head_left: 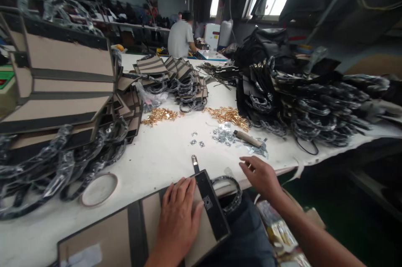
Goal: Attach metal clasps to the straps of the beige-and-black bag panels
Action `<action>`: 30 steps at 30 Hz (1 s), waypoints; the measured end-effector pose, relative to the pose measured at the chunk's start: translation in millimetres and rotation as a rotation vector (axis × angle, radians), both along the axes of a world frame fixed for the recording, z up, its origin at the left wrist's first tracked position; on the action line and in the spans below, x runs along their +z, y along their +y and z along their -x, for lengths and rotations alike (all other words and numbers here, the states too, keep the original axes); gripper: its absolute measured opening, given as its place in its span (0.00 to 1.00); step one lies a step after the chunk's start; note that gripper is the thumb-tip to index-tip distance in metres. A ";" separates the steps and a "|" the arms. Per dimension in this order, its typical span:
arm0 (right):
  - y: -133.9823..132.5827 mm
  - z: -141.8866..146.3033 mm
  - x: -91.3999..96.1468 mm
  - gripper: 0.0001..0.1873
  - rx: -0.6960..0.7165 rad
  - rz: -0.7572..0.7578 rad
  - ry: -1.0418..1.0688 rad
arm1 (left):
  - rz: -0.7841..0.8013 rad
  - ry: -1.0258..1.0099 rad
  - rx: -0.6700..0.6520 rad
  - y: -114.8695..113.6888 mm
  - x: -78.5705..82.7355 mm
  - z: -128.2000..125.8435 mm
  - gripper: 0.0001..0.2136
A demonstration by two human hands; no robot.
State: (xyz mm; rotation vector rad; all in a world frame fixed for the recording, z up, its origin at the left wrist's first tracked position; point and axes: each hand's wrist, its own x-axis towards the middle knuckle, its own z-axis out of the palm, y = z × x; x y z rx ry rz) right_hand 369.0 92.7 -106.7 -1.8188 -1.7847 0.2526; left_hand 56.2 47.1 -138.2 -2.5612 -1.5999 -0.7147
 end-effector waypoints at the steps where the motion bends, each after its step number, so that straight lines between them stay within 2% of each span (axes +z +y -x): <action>1: 13.8 -18.4 -2.9 0.16 -0.072 0.021 -0.046 | -0.018 0.005 0.000 0.4 -1.0 0.4 0.26; 4: 46.3 -60.6 -15.8 0.17 -0.160 0.066 -0.085 | -0.053 0.022 -0.003 0.3 -2.1 1.3 0.26; 7: 61.2 -78.8 -26.9 0.15 -0.174 0.096 -0.080 | -0.060 0.035 -0.005 -0.3 -2.4 1.8 0.27; 14: 61.9 -83.4 -31.7 0.17 -0.219 0.085 -0.014 | -0.050 0.015 -0.003 -0.9 -0.6 0.9 0.26; 19: 55.4 -78.3 -22.3 0.19 -0.235 0.088 0.096 | 0.012 -0.025 0.005 -4.3 5.1 -0.7 0.26; 22: 47.0 -60.0 -6.8 0.21 -0.209 0.132 0.174 | 0.080 -0.054 0.008 -7.8 9.6 -1.9 0.26; 24: 38.6 -35.2 6.1 0.22 -0.147 0.189 0.292 | 0.127 -0.071 0.011 -9.6 12.3 -2.6 0.27; 27: 21.3 18.7 22.1 0.22 0.019 0.307 0.517 | 0.181 -0.091 0.016 -11.3 15.7 -3.5 0.27; 30: 4.3 75.2 27.0 0.21 0.147 0.415 0.653 | 0.214 -0.101 0.012 -12.7 17.9 -4.0 0.27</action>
